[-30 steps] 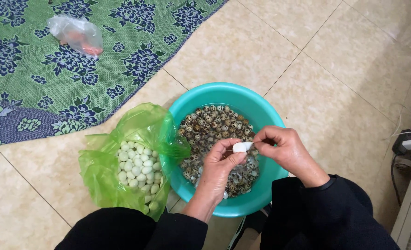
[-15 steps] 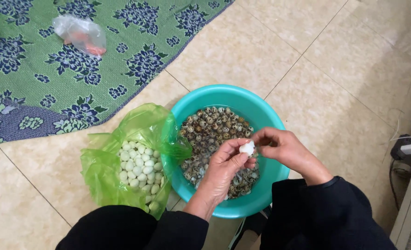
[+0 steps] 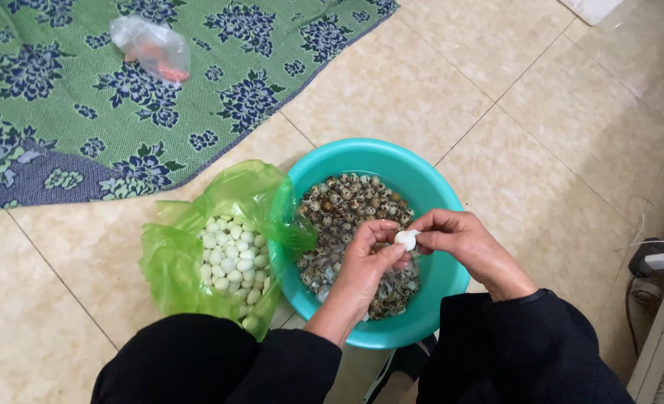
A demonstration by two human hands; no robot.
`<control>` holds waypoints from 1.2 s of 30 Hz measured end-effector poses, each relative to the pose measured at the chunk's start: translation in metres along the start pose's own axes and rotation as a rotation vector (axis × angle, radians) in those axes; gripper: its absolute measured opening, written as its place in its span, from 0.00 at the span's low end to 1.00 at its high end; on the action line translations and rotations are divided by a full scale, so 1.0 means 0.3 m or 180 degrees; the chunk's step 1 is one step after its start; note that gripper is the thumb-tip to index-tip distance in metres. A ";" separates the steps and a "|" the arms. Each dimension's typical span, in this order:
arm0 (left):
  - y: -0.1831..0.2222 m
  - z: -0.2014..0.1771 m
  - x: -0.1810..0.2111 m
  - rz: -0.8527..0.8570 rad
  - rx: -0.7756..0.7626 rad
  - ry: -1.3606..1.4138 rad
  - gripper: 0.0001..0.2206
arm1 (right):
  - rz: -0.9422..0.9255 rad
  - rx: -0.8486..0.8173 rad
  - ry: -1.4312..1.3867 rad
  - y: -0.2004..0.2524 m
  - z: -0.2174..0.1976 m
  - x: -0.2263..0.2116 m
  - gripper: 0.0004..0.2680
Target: Peeling quail eggs by hand and placing the peeled eggs into a plastic bag
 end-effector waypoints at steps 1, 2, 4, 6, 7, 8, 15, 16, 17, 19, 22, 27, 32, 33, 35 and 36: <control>-0.001 -0.010 -0.016 -0.0002 0.0017 0.0015 0.15 | 0.0014 -0.0016 0.0008 -0.002 0.002 0.003 0.06; -0.005 -0.019 -0.032 -0.0016 0.0152 -0.0056 0.14 | 0.0002 0.0058 0.0047 -0.004 0.000 0.006 0.06; -0.012 -0.029 -0.058 -0.0025 0.0282 -0.0120 0.13 | -0.0014 0.0132 0.0095 -0.007 0.003 0.008 0.05; -0.020 -0.031 -0.081 -0.0155 0.0450 0.0186 0.13 | -0.0066 0.0308 0.0172 -0.007 0.008 0.010 0.06; -0.022 -0.031 -0.073 -0.0150 0.0444 0.0187 0.13 | -0.0072 0.0311 0.0176 -0.012 0.008 0.025 0.06; -0.023 -0.031 -0.065 -0.0203 0.0460 0.0201 0.15 | -0.0152 0.0334 0.0265 -0.017 0.008 0.038 0.06; -0.019 -0.027 -0.054 -0.0213 0.0743 0.0010 0.21 | -0.0460 0.0146 0.0749 0.001 0.074 0.024 0.06; -0.018 -0.028 -0.049 -0.0212 0.0737 0.0005 0.21 | -0.0465 0.0152 0.0747 0.002 0.078 0.015 0.06; -0.016 -0.029 -0.045 -0.0225 0.0737 0.0019 0.20 | -0.0393 0.0159 0.0654 0.003 0.082 0.007 0.06; -0.016 -0.028 -0.038 -0.0236 0.0729 0.0030 0.19 | -0.0328 0.0172 0.0561 0.004 0.080 -0.004 0.05; -0.015 -0.022 -0.028 -0.0266 0.0653 0.0030 0.17 | -0.0219 0.0250 0.0356 0.000 0.061 0.008 0.05; -0.013 -0.016 -0.011 -0.0265 0.0464 0.0062 0.15 | -0.0208 0.0457 0.0133 -0.007 0.023 0.024 0.05; 0.000 -0.009 0.017 -0.0176 0.0409 0.0373 0.16 | -0.0293 0.0593 0.0022 -0.008 0.016 0.012 0.05; 0.002 -0.008 0.026 -0.0173 0.0375 0.0477 0.16 | -0.0320 0.0617 -0.0008 -0.009 0.014 0.009 0.05; 0.005 -0.015 0.041 -0.0186 0.0340 0.0571 0.16 | -0.0326 0.0657 -0.0041 0.000 0.019 -0.012 0.05; 0.005 -0.016 0.048 -0.0177 0.0309 0.0682 0.16 | -0.0342 0.0679 -0.0054 0.004 0.020 -0.023 0.05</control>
Point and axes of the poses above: each hand's wrist, its own y-axis away from the middle knuckle, its own z-axis out of the palm, x = y × z, the point moved 1 cm from there along -y, towards the middle knuckle
